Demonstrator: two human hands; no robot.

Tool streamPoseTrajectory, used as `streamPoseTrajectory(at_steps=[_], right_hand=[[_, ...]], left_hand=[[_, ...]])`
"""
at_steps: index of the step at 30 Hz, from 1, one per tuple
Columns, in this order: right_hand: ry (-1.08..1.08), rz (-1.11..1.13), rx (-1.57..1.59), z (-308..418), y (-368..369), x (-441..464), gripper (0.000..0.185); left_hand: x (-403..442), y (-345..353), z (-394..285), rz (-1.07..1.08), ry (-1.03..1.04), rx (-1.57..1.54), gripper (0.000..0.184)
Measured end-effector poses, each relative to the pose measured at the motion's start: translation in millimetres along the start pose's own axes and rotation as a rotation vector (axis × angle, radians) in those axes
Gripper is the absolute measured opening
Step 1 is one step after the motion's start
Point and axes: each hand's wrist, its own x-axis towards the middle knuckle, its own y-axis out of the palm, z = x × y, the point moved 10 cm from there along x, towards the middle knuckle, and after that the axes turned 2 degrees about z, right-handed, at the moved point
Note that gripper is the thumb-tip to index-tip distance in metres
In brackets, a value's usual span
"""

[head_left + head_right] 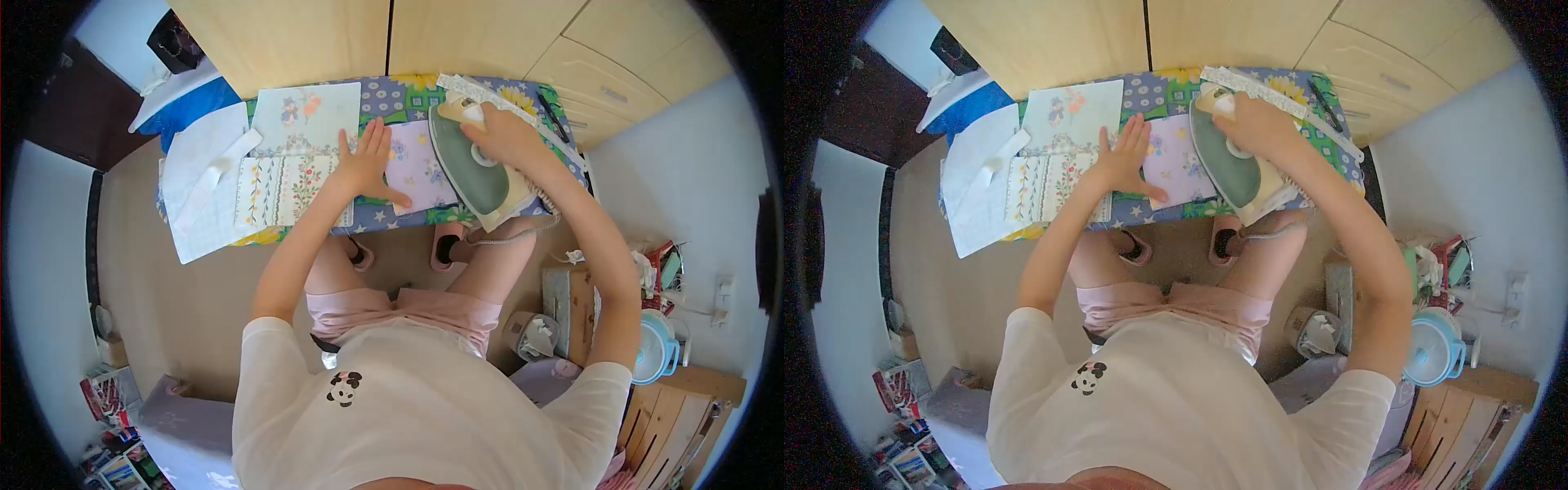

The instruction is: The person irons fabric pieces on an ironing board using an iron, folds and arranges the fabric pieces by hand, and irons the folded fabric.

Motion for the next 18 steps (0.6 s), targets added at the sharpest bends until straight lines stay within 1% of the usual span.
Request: streamPoseTrajectory(at_steps=[3, 9, 11, 14, 18], right_hand=[[-0.065, -0.105, -0.020, 10.2, -15.9, 2.7, 0.059], [-0.031, -0.073, 0.042, 19.1, -25.2, -1.9, 0.058], [-0.023, -0.053, 0.119, 24.0, -24.7, -5.1, 0.056], [-0.065, -0.023, 0.150, 34.3, -18.0, -7.5, 0.055], [-0.038, 0.025, 0.139, 40.2, -5.5, -10.3, 0.055]], left_hand=[[0.0, -5.6, 2.8, 0.011, -0.013, 0.006, 0.143], [-2.4, -2.6, -2.7, 0.031, -0.023, -0.019, 0.143], [-2.8, -2.0, -1.2, 0.040, -0.040, 0.001, 0.143], [-4.0, -2.9, -0.2, 0.019, -0.039, 0.004, 0.144], [-3.6, -2.6, 1.0, 0.020, -0.044, 0.008, 0.143]])
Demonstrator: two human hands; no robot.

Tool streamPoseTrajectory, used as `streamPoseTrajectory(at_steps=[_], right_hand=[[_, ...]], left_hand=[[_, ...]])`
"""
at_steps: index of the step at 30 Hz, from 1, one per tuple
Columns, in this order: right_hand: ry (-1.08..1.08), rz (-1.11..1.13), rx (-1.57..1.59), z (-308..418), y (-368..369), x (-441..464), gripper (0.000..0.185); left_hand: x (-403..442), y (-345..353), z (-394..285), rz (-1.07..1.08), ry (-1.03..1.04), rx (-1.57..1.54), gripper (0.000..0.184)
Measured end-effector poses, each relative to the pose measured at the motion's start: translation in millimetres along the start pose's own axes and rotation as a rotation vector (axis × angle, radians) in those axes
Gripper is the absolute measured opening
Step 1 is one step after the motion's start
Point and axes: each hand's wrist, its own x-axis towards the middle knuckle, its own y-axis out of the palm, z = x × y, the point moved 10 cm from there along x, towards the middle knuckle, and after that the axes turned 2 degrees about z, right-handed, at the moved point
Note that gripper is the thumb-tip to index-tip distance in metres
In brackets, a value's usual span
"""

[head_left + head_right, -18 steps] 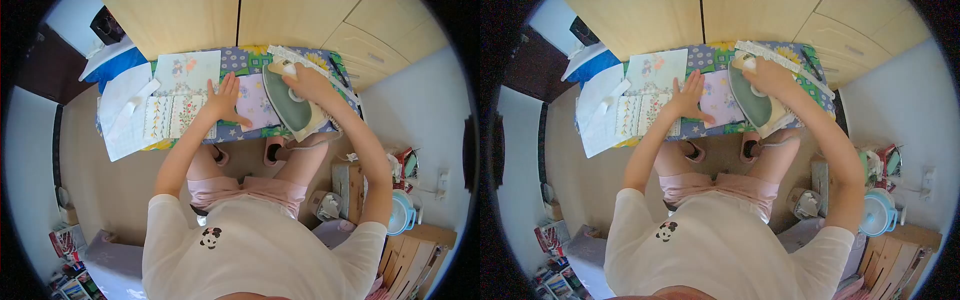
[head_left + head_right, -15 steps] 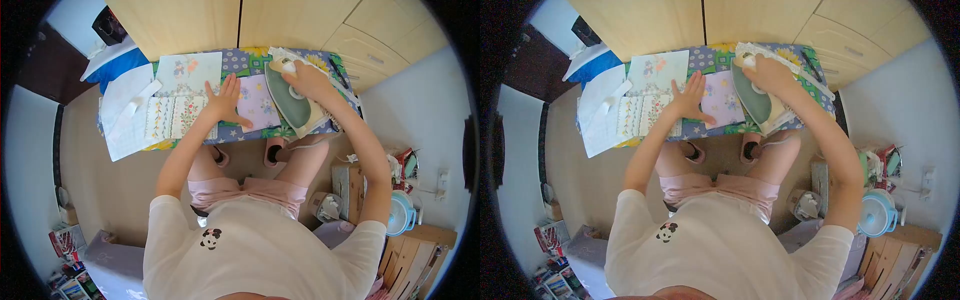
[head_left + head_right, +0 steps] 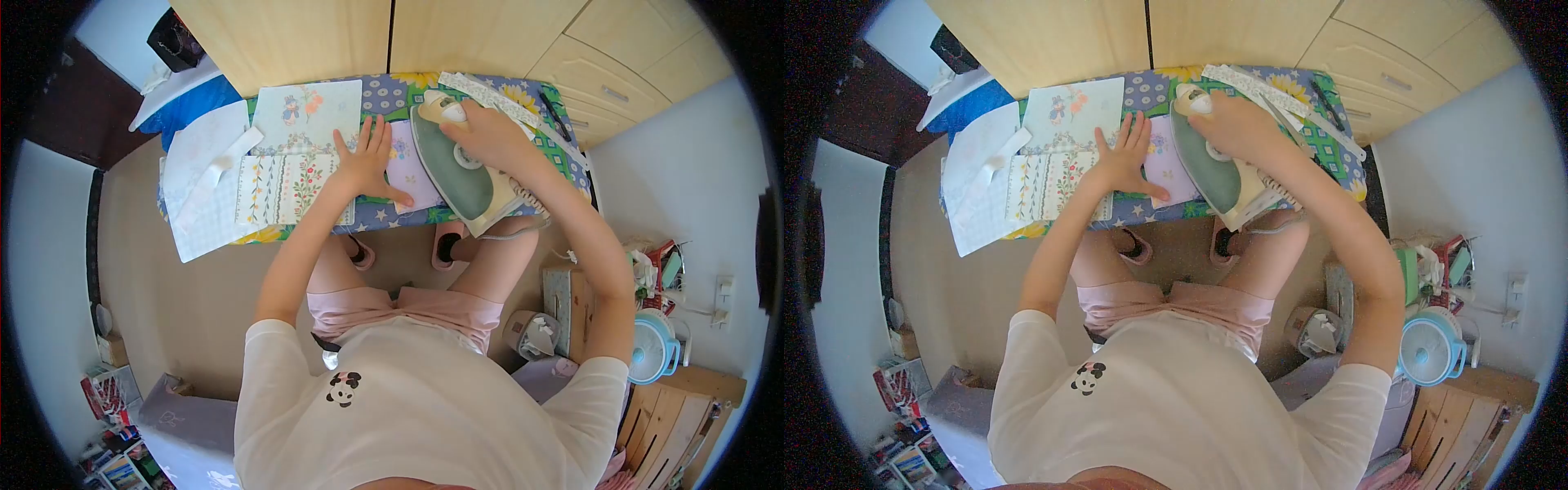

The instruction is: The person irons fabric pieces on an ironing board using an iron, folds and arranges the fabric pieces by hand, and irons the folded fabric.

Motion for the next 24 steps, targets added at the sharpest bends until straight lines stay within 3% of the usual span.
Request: streamPoseTrajectory(at_steps=[9, 17, 24], right_hand=[[-0.033, -0.057, 0.004, -7.0, 14.0, 13.1, 0.054], [0.017, 0.094, 0.568, -3.5, 25.8, 14.7, 0.052], [0.079, 0.075, 0.331, -6.2, 22.6, 4.4, 0.054]], left_hand=[[-0.6, 1.0, -0.6, -0.031, 0.018, 0.015, 0.141], [2.3, 1.6, 0.3, -0.072, 0.038, -0.008, 0.137], [-0.3, -1.1, -0.4, -0.034, 0.047, -0.014, 0.137]])
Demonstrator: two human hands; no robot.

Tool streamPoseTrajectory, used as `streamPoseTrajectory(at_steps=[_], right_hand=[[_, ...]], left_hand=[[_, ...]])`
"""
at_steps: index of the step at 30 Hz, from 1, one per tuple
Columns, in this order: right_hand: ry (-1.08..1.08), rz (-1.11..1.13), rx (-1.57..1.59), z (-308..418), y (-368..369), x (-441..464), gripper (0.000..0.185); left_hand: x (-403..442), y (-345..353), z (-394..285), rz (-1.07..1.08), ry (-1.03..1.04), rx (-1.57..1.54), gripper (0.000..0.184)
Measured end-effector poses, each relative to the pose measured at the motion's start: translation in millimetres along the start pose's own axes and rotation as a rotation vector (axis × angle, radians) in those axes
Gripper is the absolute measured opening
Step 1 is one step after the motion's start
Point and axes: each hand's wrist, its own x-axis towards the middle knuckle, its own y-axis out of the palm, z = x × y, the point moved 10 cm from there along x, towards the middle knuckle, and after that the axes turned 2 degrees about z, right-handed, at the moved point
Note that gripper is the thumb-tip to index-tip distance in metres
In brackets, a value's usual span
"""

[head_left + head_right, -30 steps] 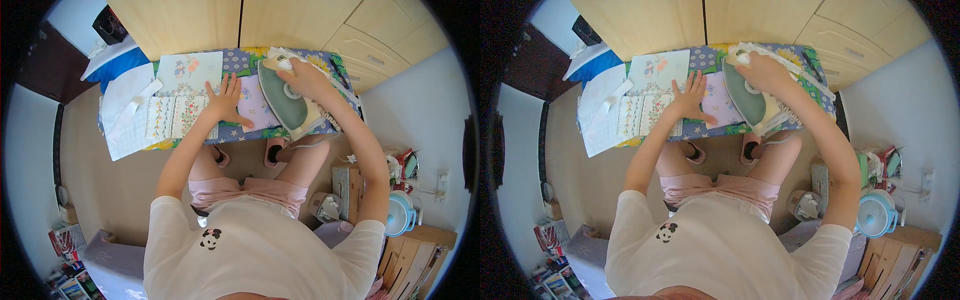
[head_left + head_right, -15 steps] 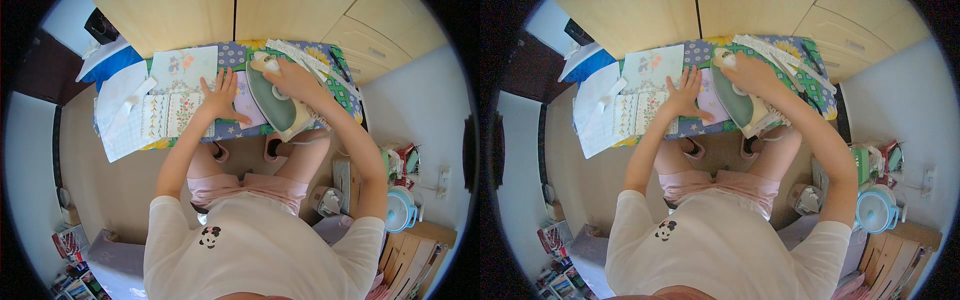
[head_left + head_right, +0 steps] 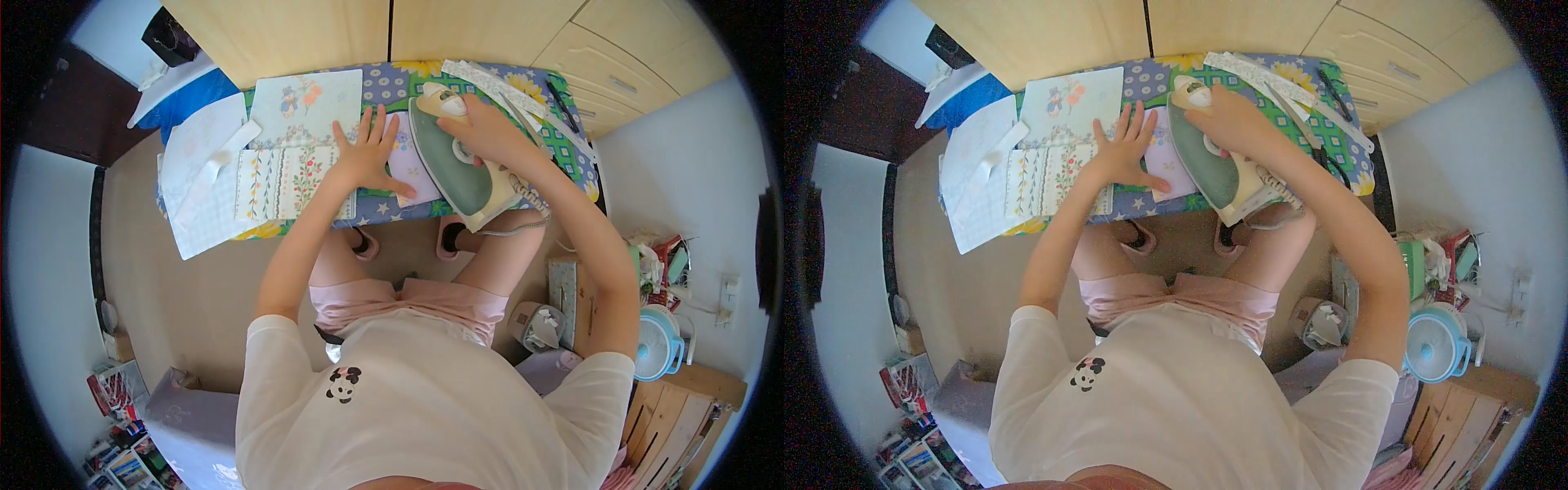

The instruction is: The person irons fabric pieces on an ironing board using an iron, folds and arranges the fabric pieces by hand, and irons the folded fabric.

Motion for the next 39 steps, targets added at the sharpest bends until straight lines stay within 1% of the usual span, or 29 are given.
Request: streamPoseTrajectory(at_steps=[2, 11, 17, 20, 27, 30, 35, 39], right_hand=[[-0.055, 0.005, -0.017, -1.4, 0.3, -2.5, 0.054], [-0.080, 0.000, -0.094, -4.2, -2.9, 1.0, 0.054], [-0.052, -0.066, -0.170, 3.0, -15.9, -1.6, 0.051], [-0.053, -0.045, -0.185, -0.9, -12.6, 0.6, 0.056], [-0.041, -0.060, -0.191, -6.4, -14.5, -6.8, 0.056], [-0.019, -0.019, -0.138, -12.3, -13.5, -8.8, 0.055], [-0.009, -0.059, -0.142, -14.5, -17.5, -9.8, 0.051], [0.009, -0.016, -0.158, -14.9, -18.0, -12.5, 0.053]], left_hand=[[0.7, -0.1, 0.0, -0.013, -0.007, 0.000, 0.137], [-0.1, 0.1, 0.0, 0.005, -0.015, 0.003, 0.137], [0.1, 0.4, 0.3, -0.011, -0.011, -0.005, 0.137], [-0.7, 0.9, 0.6, 0.004, -0.027, 0.034, 0.137], [-2.0, 0.7, 0.5, 0.007, -0.034, 0.019, 0.137], [-0.1, 0.4, 0.1, -0.041, -0.008, -0.005, 0.136], [-2.0, -1.2, -0.2, -0.025, -0.018, 0.015, 0.137], [-3.1, -2.8, -1.3, -0.034, -0.016, 0.006, 0.136]])
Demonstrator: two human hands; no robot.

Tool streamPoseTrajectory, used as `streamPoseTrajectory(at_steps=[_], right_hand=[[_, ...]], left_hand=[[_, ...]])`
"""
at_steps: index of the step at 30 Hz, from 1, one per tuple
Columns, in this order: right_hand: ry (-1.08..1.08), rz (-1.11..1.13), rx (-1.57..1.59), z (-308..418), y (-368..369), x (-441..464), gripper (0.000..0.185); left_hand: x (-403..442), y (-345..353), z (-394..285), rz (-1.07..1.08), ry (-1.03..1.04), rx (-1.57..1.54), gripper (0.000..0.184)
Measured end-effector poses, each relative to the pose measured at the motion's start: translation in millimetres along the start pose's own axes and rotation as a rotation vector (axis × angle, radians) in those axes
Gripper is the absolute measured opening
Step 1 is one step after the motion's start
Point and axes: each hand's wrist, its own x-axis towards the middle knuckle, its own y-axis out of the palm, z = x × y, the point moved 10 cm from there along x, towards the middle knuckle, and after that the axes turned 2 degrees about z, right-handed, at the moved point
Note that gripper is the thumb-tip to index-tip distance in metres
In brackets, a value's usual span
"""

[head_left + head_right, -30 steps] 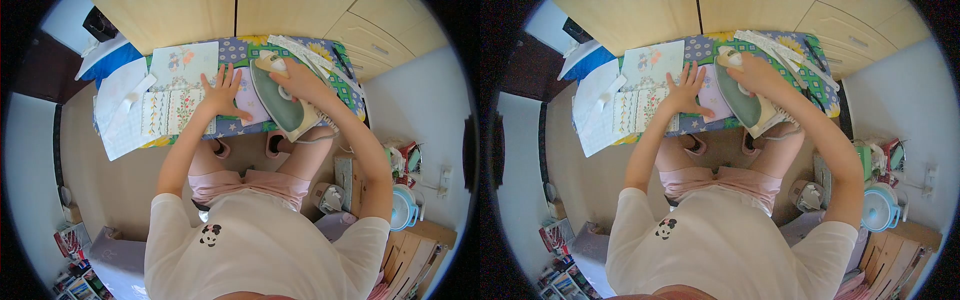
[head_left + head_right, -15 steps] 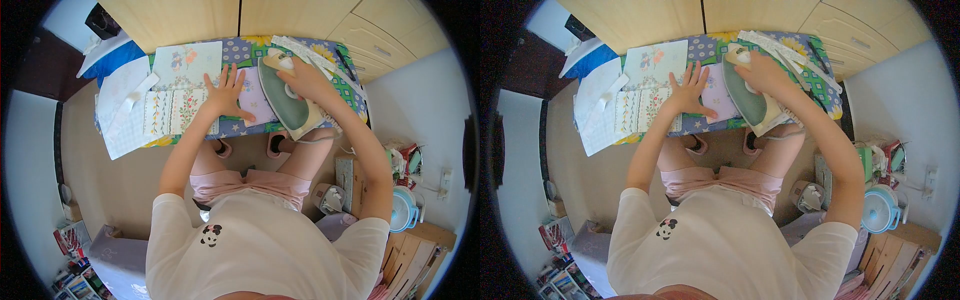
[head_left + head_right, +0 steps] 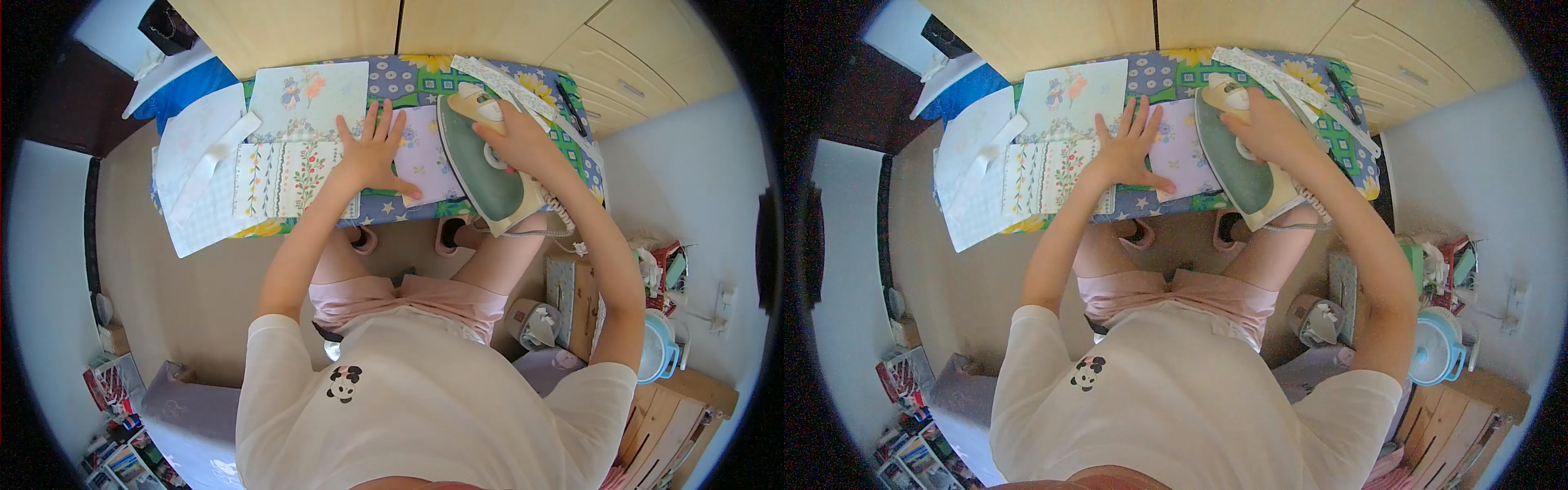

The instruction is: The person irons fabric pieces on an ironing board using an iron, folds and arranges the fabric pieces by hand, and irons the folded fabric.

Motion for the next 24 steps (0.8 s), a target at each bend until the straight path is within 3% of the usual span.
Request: streamPoseTrajectory(at_steps=[12, 24], right_hand=[[0.032, -0.028, 0.025, -16.1, -6.2, -7.9, 0.048], [-0.044, -0.104, 0.322, -22.3, -23.7, -17.9, 0.047]], left_hand=[[0.1, -3.5, -2.3, 0.007, -0.004, 0.000, 0.136], [3.0, 1.9, 1.2, -0.002, 0.002, -0.015, 0.138]])
